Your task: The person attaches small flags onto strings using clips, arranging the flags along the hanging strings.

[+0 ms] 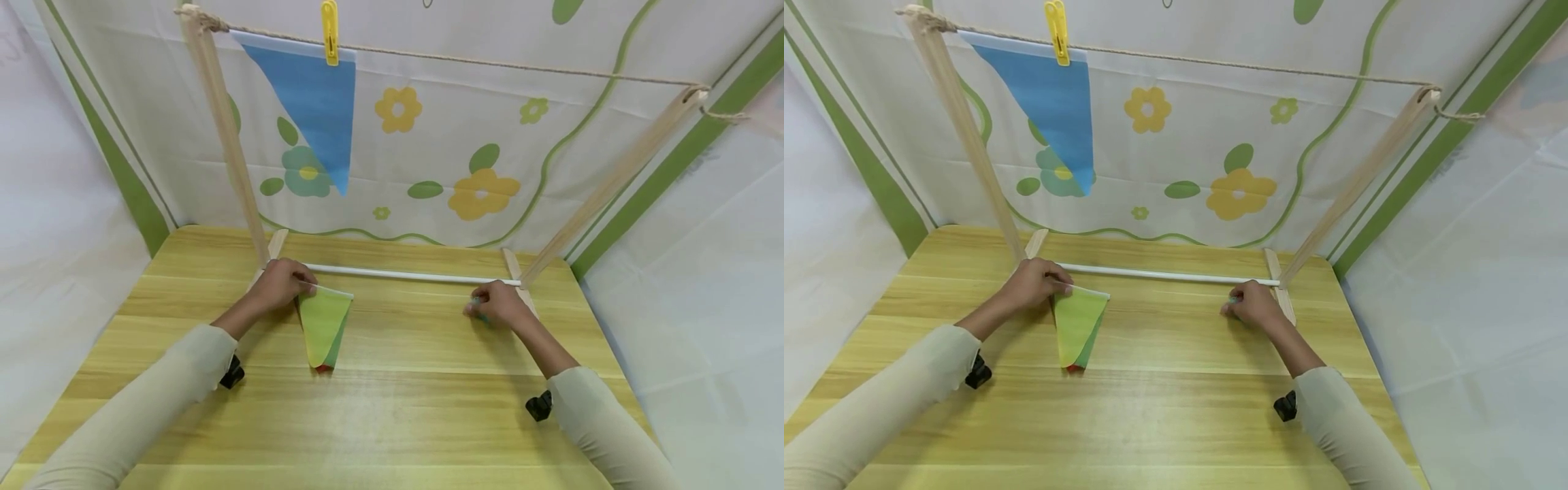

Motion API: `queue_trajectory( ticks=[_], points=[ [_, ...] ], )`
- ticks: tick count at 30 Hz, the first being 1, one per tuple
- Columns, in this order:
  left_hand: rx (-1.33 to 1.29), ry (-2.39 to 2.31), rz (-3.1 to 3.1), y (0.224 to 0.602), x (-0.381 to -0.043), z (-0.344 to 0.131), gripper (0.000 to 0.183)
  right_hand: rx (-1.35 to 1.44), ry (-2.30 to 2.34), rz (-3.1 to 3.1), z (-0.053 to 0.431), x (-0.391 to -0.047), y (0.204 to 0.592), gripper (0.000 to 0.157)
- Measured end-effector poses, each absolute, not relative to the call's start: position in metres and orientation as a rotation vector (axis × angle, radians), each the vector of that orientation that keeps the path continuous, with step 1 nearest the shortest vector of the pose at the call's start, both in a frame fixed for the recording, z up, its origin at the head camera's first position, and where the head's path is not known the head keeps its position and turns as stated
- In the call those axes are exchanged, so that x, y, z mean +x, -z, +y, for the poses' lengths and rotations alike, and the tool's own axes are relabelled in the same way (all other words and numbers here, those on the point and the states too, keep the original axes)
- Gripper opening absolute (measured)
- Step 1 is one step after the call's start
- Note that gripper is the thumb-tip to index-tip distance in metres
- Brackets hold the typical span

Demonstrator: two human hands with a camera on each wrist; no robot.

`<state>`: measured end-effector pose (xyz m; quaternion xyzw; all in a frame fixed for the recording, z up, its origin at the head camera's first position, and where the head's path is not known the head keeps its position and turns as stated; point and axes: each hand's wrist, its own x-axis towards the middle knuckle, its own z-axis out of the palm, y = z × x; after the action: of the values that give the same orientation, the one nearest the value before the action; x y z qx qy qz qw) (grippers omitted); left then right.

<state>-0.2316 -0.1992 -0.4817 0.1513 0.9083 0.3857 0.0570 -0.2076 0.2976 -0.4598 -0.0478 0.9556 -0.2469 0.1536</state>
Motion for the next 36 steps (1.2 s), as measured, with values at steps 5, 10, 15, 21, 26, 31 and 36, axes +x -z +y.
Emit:
queue_trajectory(
  ticks=[5, 10, 15, 21, 26, 31, 36],
  points=[
    [0.468, -1.214, 2.693, 0.475, -0.233, -0.200, 0.011, -0.158, 0.764, 2.728, 0.304, -0.211, 0.456, 0.039],
    [0.477, -1.255, 2.655, 0.468, -0.232, -0.200, 0.014, -0.145, 0.820, 2.730, 0.307, -0.212, 0.453, 0.038],
    [0.487, -1.290, 2.641, 0.462, -0.232, -0.199, 0.017, -0.133, 0.848, 2.724, 0.306, -0.213, 0.450, 0.039],
    [0.443, -1.463, 2.538, 0.456, -0.232, -0.197, 0.022, -0.130, 0.859, 2.717, 0.305, -0.213, 0.447, 0.040],
    [0.370, -1.584, 2.451, 0.453, -0.231, -0.197, 0.026, -0.126, 0.858, 2.723, 0.305, -0.214, 0.447, 0.039],
    [0.312, -1.628, 2.416, 0.451, -0.230, -0.197, 0.027, -0.131, 0.844, 2.746, 0.305, -0.215, 0.448, 0.036],
    [0.280, -1.753, 2.332, 0.448, -0.230, -0.194, 0.042, -0.139, 0.867, 2.743, 0.304, -0.216, 0.446, 0.036]
  ],
)
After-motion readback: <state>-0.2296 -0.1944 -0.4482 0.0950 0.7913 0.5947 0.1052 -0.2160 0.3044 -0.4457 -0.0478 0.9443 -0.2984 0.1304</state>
